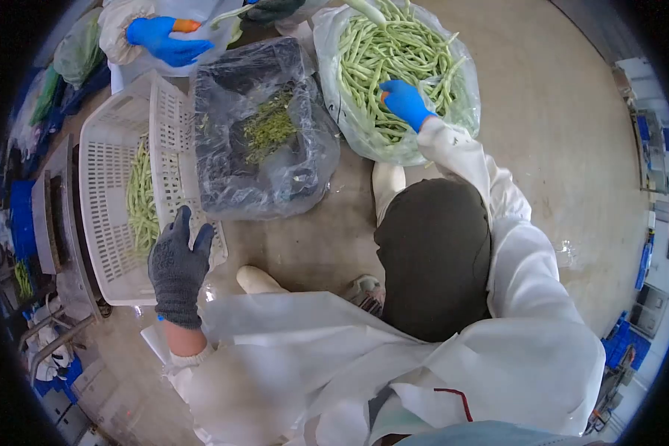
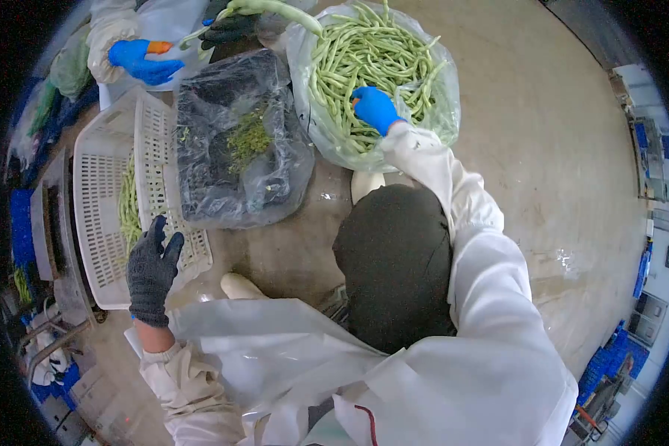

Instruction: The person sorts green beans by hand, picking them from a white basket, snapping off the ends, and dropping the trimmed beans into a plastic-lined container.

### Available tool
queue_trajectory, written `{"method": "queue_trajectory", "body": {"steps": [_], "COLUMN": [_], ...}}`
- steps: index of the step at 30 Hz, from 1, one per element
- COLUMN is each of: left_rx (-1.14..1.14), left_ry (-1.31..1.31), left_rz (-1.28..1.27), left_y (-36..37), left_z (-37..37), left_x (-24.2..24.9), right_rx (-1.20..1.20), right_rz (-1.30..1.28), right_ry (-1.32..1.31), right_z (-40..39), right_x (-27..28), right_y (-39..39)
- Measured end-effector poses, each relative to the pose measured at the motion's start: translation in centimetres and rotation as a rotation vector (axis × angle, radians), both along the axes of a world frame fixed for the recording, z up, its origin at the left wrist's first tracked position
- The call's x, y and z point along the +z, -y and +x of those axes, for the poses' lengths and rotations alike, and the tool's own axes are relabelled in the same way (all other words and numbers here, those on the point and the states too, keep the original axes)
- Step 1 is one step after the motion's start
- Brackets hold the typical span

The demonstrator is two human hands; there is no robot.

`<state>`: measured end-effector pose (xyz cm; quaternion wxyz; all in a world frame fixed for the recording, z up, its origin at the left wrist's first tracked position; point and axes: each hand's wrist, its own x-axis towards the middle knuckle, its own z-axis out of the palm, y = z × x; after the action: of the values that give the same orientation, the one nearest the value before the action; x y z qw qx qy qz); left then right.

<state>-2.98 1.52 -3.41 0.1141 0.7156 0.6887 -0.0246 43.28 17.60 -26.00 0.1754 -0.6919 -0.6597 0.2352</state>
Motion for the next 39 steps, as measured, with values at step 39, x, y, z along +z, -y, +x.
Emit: {"method": "queue_trajectory", "body": {"steps": [39], "left_rx": [-0.086], "left_ry": [0.073], "left_rz": [-0.141], "left_y": [0.7], "left_z": [-0.3], "left_x": [0.3], "right_rx": [-0.511], "right_rz": [-0.159], "right_ry": [-1.288], "right_z": [11.3], "right_x": [4.5], "right_y": [2.5]}}
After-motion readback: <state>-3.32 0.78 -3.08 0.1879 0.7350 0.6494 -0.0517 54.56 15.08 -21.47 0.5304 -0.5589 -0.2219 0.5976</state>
